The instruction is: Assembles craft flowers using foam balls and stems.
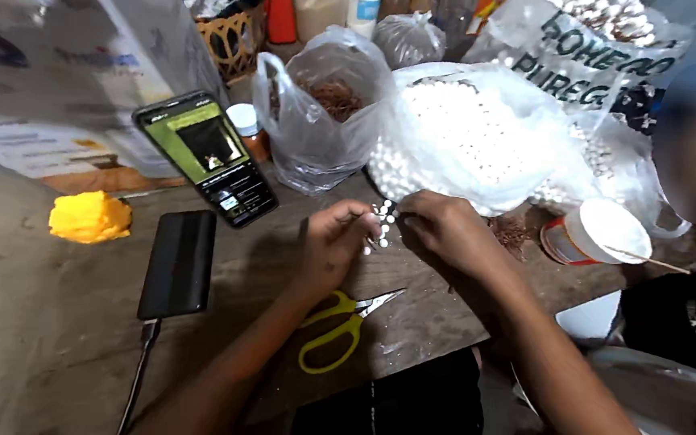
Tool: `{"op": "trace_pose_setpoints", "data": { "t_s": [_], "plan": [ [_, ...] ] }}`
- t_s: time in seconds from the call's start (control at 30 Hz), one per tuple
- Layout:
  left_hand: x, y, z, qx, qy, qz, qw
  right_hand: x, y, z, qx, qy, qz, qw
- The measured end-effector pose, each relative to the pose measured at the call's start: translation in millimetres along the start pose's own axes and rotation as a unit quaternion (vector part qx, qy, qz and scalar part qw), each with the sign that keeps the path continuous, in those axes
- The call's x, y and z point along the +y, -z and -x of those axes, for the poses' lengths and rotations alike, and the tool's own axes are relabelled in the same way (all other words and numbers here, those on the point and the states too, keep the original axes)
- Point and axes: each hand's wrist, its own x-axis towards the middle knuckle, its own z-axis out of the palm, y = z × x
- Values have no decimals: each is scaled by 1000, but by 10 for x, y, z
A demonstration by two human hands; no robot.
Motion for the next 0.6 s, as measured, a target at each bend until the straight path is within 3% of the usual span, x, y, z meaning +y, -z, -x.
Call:
{"op": "trace_pose_setpoints", "data": {
  "t_s": [0.13, 0.43, 0.53, 0.6],
  "plan": [
    [0, -32, 32, -6, -3, 23, 1000, 41, -103, -107, -34, -6, 51, 998],
    [15, -62, 32, 1, -4, -5, 1000, 40, -123, 8, -4, -8, 67, 998],
    [30, -61, 61, -9, -23, -7, 1000, -20, -46, 79, 51, -26, -11, 998],
    [49, -65, 88, -14, -19, -36, 999, -110, 48, 144, 89, -48, -161, 982]
  ]
}}
